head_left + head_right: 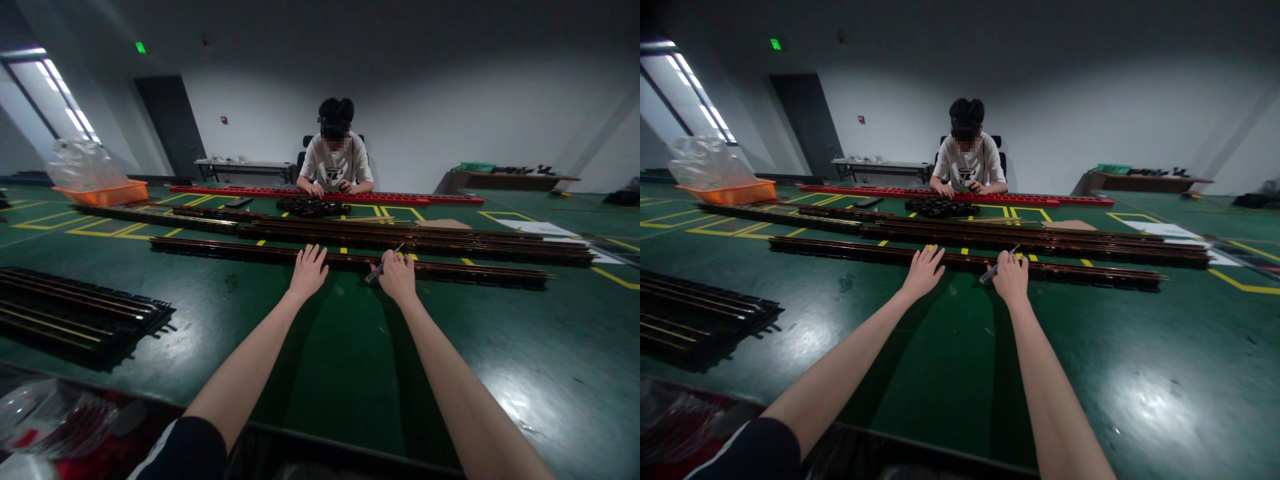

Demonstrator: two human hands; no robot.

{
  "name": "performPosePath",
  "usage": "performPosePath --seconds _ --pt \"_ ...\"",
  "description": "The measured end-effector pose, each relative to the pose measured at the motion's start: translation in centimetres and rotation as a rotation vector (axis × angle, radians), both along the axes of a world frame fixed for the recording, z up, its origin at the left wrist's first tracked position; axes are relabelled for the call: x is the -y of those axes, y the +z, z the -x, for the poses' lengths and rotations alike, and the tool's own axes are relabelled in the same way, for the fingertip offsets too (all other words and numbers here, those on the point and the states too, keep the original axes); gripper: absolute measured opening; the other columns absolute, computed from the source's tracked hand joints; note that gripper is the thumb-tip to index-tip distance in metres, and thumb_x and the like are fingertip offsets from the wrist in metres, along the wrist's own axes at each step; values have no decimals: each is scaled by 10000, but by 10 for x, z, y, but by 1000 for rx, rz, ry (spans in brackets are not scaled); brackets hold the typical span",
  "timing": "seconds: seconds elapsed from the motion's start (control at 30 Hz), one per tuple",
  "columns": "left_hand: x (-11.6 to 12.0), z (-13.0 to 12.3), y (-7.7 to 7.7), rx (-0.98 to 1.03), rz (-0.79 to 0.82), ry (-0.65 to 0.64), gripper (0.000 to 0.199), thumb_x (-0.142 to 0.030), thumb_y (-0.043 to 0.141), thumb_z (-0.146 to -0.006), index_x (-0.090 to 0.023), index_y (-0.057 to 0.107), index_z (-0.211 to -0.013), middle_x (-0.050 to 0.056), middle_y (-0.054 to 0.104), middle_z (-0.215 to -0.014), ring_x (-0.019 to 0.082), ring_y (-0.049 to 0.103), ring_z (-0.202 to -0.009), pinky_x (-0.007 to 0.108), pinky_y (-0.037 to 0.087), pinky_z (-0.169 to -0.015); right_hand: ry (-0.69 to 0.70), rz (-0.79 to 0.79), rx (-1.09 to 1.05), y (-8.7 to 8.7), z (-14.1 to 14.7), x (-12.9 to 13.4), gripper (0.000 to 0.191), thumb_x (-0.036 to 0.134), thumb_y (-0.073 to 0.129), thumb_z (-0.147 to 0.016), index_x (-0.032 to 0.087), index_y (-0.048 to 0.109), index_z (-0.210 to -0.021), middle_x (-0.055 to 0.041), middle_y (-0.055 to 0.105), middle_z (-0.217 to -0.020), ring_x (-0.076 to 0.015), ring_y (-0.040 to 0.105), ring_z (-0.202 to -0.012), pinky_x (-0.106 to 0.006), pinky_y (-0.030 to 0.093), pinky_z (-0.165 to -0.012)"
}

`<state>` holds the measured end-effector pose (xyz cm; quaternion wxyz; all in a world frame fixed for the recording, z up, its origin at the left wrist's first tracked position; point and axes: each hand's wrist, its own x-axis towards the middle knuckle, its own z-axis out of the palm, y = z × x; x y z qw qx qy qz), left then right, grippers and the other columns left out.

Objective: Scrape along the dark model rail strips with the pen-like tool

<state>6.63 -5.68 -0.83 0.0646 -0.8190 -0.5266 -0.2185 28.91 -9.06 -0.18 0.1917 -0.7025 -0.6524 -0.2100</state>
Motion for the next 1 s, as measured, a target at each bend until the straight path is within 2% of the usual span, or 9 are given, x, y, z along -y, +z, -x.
performPosePath --seconds 0.17,0.27,0.4,0.57,0.77,0.9,1.0 --pt "0 0 0 13 9 -5 506 -378 302 -939 -193 352 -1407 78 298 -1488 253 203 -1400 494 179 -1148 26 16 1 3 4 2 174 305 410 -859 155 447 -940 -125 632 -866 -266 556 -933 -426 237 -960" --pt "2 -1 1 15 4 -10 514 -379 289 -941 -176 350 -1409 86 295 -1489 253 198 -1401 477 162 -1156 21 31 -1 4 5 3 132 205 413 -829 153 452 -944 -124 642 -885 -265 558 -948 -431 221 -970" --pt "3 -1 2 21 -8 -4 525 -406 251 -945 -186 342 -1414 76 307 -1485 250 198 -1402 485 159 -1155 -24 -10 28 2 4 3 211 64 388 -765 146 455 -948 -137 642 -919 -269 546 -986 -432 211 -957" --pt "1 -1 1 14 -1 -1 523 -417 244 -946 -202 347 -1412 68 295 -1490 249 187 -1404 488 160 -1155 -59 -37 20 2 1 3 215 44 379 -756 142 452 -932 -140 631 -928 -265 551 -946 -399 238 -917" --pt "0 -1 0 4 -2 -2 525 -409 255 -947 -179 356 -1408 91 292 -1489 259 193 -1402 474 157 -1156 23 -22 -29 4 -1 4 190 112 455 -730 146 450 -916 -122 623 -913 -260 549 -943 -348 279 -882" --pt "-1 -1 -2 -19 -28 6 516 -397 265 -947 -183 356 -1407 87 310 -1483 258 210 -1397 473 167 -1153 96 -41 -57 0 -3 0 158 267 463 -798 157 444 -910 -114 616 -898 -260 544 -926 -358 283 -890" --pt "-2 0 -3 -24 -27 6 517 -406 251 -949 -190 355 -1407 82 307 -1486 257 211 -1397 471 172 -1152 106 -29 -57 -3 -4 -3 228 376 461 -824 162 438 -901 -110 603 -877 -261 540 -914 -374 279 -898"
